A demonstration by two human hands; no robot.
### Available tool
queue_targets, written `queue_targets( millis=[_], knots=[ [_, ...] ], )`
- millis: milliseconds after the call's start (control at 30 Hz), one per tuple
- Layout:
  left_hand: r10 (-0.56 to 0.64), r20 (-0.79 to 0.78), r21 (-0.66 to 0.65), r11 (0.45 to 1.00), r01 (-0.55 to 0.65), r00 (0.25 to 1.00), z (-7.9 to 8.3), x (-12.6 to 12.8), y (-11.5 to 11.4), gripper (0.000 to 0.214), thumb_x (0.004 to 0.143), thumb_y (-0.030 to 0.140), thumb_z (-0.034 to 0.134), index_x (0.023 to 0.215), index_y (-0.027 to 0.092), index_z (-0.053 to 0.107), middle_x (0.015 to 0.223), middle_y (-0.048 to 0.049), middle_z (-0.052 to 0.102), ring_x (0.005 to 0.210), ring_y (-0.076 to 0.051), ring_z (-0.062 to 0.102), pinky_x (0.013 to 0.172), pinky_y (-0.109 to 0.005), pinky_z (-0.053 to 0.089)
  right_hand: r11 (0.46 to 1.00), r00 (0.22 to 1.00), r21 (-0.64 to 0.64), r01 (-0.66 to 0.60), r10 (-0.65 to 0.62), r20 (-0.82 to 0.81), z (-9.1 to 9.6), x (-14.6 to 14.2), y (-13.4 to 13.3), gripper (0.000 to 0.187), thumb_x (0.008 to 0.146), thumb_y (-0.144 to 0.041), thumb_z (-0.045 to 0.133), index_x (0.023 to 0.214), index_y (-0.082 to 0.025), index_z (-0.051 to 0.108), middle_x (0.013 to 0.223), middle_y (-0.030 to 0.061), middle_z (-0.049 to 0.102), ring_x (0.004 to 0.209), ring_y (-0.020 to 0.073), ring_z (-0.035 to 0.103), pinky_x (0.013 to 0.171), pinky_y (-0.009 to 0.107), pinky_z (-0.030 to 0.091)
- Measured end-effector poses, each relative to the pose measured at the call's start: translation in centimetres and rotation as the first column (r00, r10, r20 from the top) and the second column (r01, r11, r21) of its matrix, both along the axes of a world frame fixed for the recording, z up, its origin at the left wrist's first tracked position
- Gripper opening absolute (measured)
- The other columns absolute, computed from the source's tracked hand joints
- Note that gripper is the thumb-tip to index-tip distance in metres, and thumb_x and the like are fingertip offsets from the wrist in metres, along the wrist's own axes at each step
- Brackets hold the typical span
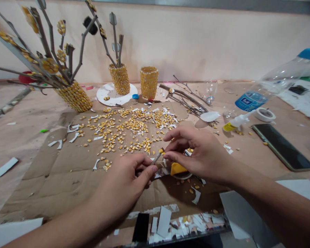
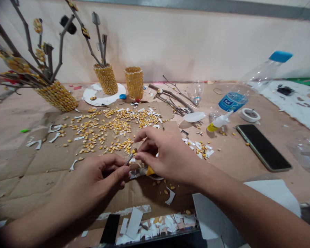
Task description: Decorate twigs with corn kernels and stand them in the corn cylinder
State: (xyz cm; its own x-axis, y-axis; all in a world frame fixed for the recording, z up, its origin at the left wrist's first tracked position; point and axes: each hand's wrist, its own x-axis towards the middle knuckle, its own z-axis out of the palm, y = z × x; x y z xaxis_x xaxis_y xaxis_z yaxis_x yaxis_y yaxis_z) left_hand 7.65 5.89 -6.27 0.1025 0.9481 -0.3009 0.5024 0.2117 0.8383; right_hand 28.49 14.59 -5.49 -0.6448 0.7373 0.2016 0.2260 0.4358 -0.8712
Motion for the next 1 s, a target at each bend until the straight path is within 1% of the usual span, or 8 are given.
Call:
queue_targets(
  millis=[200,333,533,767,1000],
  knots=[
    [-0.019,-0.098,0.043,0.999,0.024,0.995,0.4,0.11,0.02,0.022,0.097,0.032,0.062,0.082,0.021,0.074,0.077,-0.0019,0.076,0.073,-0.02,0.067,0.067,-0.03,0.043,1.0,0.999,-0.008,0.004,-0.004,0.037,0.17,0.04,-0.02,0.022,0.088,-0.011,0.074,0.105,-0.021,0.064,0.084,-0.0018,0.078,0.076,0.0131,0.079,0.068,0.02,0.062],
    [-0.043,-0.161,0.077,0.995,0.056,0.986,0.73,0.21,-0.11,0.021,0.097,0.029,0.062,0.081,0.022,0.074,0.083,-0.0026,0.077,0.079,-0.021,0.067,0.07,-0.031,0.043,1.0,0.998,-0.017,-0.008,0.009,0.065,0.43,0.04,-0.1,0.013,0.088,-0.013,0.074,0.096,-0.021,0.067,0.085,-0.0008,0.077,0.075,0.013,0.078,0.068,0.021,0.063],
    [-0.056,-0.174,0.071,0.995,0.069,0.983,0.87,0.26,-0.35,0.02,0.097,0.029,0.062,0.082,0.021,0.073,0.084,-0.003,0.076,0.078,-0.021,0.066,0.072,-0.032,0.043,1.0,0.994,-0.009,-0.004,0.005,0.109,0.97,-0.12,-0.18,0.01,0.085,-0.01,0.071,0.09,-0.019,0.07,0.078,-0.0005,0.076,0.067,0.012,0.074,0.061,0.02,0.061],
    [-0.081,-0.204,0.072,0.993,0.098,0.976,1.01,0.25,-0.24,0.023,0.097,0.03,0.059,0.08,0.022,0.072,0.083,-0.0037,0.076,0.077,-0.021,0.065,0.07,-0.032,0.042,0.999,0.987,0.006,-0.046,0.044,0.155,0.64,-0.03,-0.05,0.011,0.088,-0.015,0.069,0.094,-0.019,0.077,0.072,-0.0005,0.077,0.06,0.0111,0.071,0.058,0.019,0.058],
    [-0.108,-0.214,0.041,0.992,0.119,0.971,1.02,0.33,-0.67,0.028,0.099,0.035,0.054,0.079,0.022,0.07,0.079,-0.003,0.075,0.071,-0.02,0.063,0.066,-0.032,0.039,0.994,0.986,-0.101,-0.04,0.055,0.155,0.81,-0.12,-0.09,0.004,0.084,-0.016,0.074,0.085,-0.021,0.074,0.068,-0.0016,0.075,0.058,0.0115,0.07,0.054,0.02,0.055]
  ],
)
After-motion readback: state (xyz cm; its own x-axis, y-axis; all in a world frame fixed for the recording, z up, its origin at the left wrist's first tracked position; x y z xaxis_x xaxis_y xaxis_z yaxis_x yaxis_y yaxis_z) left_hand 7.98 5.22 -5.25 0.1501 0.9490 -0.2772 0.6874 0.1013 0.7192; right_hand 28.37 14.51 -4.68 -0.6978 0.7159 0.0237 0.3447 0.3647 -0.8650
